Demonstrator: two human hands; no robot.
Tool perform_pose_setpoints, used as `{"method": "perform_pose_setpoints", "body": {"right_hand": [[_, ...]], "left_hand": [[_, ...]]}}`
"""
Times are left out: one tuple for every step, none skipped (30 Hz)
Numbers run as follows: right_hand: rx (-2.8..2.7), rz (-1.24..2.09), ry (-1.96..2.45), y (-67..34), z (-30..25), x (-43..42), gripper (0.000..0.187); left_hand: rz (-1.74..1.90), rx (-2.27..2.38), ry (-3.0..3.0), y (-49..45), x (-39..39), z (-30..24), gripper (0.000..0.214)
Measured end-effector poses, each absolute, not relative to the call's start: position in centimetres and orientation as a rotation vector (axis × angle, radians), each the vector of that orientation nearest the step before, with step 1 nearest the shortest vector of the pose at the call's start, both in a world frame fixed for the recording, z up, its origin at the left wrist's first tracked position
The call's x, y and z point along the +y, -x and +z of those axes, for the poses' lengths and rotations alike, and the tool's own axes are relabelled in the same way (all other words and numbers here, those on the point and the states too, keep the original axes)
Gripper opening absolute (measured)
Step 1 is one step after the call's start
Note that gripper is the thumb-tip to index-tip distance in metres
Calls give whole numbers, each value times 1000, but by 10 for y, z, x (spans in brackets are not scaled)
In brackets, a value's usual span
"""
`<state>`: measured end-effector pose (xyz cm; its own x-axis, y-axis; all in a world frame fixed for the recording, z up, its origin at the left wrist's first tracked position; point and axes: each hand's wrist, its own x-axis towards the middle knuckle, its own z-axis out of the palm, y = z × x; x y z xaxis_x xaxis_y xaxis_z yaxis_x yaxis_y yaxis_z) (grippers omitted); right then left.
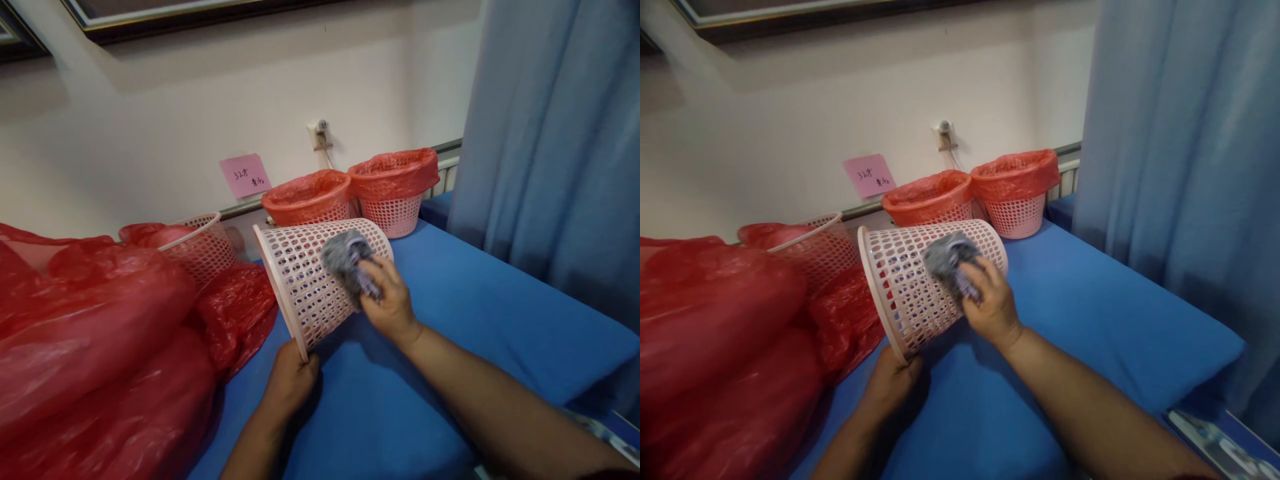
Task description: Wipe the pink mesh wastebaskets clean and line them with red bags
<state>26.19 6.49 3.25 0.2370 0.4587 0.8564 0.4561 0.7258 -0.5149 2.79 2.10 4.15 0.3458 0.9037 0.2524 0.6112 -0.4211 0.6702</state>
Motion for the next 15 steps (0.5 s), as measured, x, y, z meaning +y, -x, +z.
{"method": "perform_pose_setpoints", "body": {"right_hand": [[-1245, 35, 928, -270, 30, 77, 57], [-1113, 84, 1017, -278, 28, 88, 55], [-997, 137, 1085, -285, 26, 98, 53], [-910, 185, 1131, -291, 26, 104, 52], [-864, 216, 1155, -293, 26, 107, 52], [-865, 224, 1155, -293, 27, 107, 52], [-910, 210, 1130, -290, 29, 102, 52], [-994, 181, 1083, -284, 31, 93, 53], [-1108, 146, 1013, -276, 34, 82, 55], [-1244, 113, 923, -266, 37, 68, 57], [-1391, 88, 813, -257, 39, 55, 61], [-1529, 72, 698, -248, 40, 42, 64], [-1638, 64, 596, -241, 41, 31, 66], [-1710, 58, 522, -235, 41, 24, 68], [-1741, 53, 489, -232, 40, 21, 69]], "left_hand": [[810, 1327, -2169, -27, 22, 42, 61], [777, 1336, -2187, -27, 23, 42, 63], [749, 1347, -2202, -26, 23, 42, 63], [731, 1356, -2209, -26, 23, 41, 64], [721, 1363, -2213, -26, 23, 41, 64], [715, 1366, -2216, -26, 23, 40, 64], [716, 1367, -2217, -26, 23, 40, 64], [719, 1362, -2218, -27, 23, 39, 64], [725, 1351, -2216, -27, 22, 39, 63], [736, 1337, -2209, -28, 21, 39, 61], [756, 1324, -2199, -28, 20, 39, 56], [784, 1316, -2184, -29, 19, 40, 50], [822, 1317, -2161, -29, 18, 40, 42], [864, 1329, -2122, -30, 18, 40, 36], [891, 1336, -2086, -30, 18, 41, 32]]}}
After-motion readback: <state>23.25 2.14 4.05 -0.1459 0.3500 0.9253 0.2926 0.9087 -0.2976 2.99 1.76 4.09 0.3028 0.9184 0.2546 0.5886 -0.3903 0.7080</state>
